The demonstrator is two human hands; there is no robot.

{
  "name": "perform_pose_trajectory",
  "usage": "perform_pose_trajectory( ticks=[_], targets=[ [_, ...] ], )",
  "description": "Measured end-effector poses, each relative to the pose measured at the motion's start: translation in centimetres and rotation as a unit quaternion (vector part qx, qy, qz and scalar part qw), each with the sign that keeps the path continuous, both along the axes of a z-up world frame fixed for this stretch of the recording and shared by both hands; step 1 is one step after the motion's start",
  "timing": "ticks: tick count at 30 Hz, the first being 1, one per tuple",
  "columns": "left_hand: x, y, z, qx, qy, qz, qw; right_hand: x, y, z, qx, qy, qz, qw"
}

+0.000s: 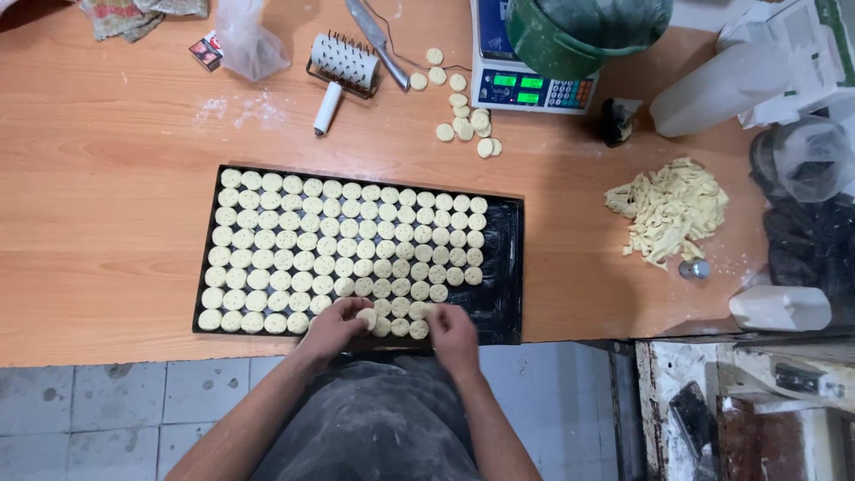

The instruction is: Placing small round pieces of dough onto a baking tray in an organized grid pattern.

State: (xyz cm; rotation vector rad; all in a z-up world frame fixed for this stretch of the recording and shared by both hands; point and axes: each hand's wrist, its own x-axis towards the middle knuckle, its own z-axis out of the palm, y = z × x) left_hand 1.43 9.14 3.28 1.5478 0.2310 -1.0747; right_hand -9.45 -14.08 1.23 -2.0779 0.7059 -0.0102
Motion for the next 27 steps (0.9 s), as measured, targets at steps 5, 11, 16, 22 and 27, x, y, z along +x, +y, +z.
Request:
perform_pose_trajectory(
  ticks=[5,11,16,22,27],
  targets=[
    [-0.3,-0.2,-2.1,0.002,-0.034,-0.028,0.999,1.1,-4.6,0.0,-0.022,0.051,-0.083,0.995],
    [-0.2,-1.9,-2.0,0.052,-0.108,-0.091,0.989,1.3,-6.0,-0.3,-0.070,0.100,-0.029,0.992],
    [-0.8,-5.1,-3.4,0.036,-0.131,-0.119,0.984,1.1,-6.7,-0.3,-0.004,0.093,-0.005,0.996],
    [-0.9,-11.6,-1.4,0.054,-0.111,-0.140,0.982,1.1,-8.6,3.1,0.059,0.090,0.030,0.994],
    [-2.0,-14.9,-6.0,-0.033,-0.158,-0.109,0.981,0.2,-10.5,3.5,0.078,0.036,0.074,0.994]
  ],
)
